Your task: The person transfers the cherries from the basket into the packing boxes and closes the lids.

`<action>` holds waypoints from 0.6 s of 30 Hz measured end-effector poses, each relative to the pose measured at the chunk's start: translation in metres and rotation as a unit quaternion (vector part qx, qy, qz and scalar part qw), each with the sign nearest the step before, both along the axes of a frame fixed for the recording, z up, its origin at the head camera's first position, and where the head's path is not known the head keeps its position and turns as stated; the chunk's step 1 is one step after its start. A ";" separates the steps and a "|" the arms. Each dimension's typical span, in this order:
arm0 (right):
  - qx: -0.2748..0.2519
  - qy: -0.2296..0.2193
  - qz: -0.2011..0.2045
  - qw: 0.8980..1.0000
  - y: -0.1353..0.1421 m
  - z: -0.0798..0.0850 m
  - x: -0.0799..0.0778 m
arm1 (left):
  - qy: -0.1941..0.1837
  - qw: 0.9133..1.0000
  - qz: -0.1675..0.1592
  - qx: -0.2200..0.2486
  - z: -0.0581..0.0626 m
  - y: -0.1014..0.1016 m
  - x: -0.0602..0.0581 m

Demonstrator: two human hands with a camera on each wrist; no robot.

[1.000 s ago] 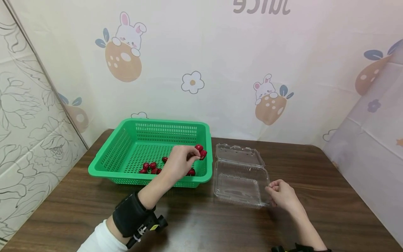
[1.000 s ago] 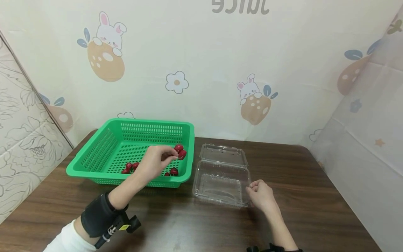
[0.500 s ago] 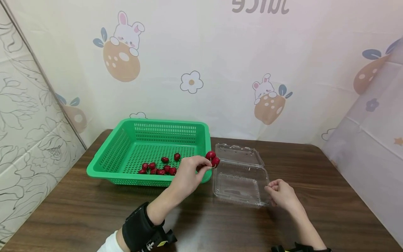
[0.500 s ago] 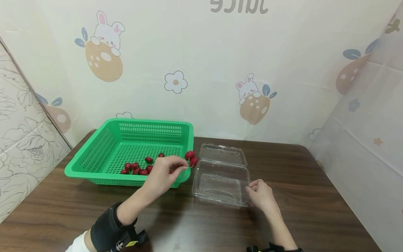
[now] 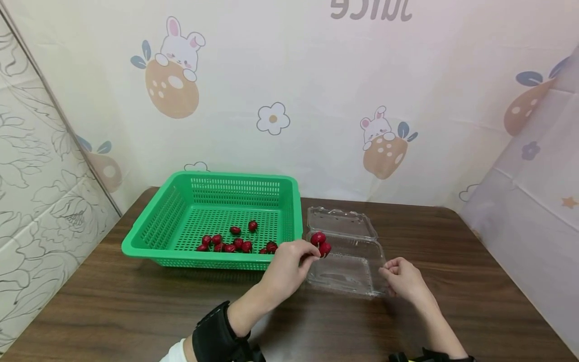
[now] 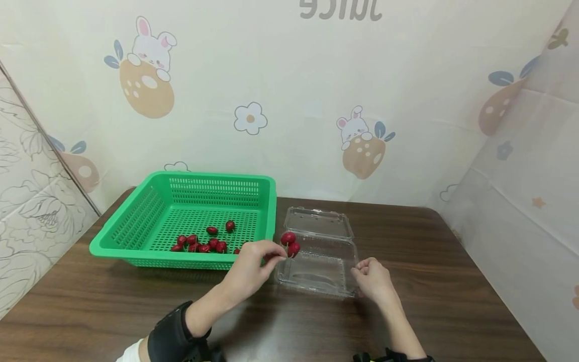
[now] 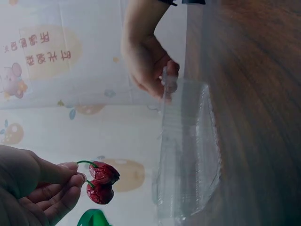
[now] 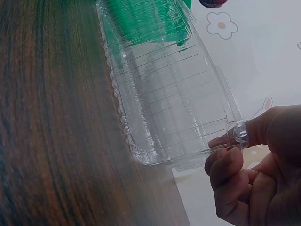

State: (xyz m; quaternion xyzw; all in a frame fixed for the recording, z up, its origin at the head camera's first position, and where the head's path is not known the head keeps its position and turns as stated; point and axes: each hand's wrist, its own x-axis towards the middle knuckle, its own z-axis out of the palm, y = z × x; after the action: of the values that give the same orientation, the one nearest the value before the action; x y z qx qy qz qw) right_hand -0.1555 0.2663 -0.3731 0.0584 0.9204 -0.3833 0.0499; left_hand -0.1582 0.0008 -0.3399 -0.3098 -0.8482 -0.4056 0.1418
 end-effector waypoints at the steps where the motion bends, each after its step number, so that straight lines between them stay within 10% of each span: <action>1: 0.001 0.000 0.000 1.000 0.000 0.000 0.000 | 0.001 1.000 0.000 -0.006 -0.001 0.002 0.000; 18: 0.004 -0.004 0.001 1.000 0.000 0.001 0.000 | 0.015 0.993 -0.013 -0.118 -0.024 0.028 -0.002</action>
State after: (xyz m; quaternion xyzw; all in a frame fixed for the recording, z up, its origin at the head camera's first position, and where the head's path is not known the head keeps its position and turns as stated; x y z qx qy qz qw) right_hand -0.1560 0.2663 -0.3722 0.0588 0.9220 -0.3788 0.0538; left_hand -0.1601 0.0292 -0.3640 -0.3413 -0.8838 -0.3001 0.1115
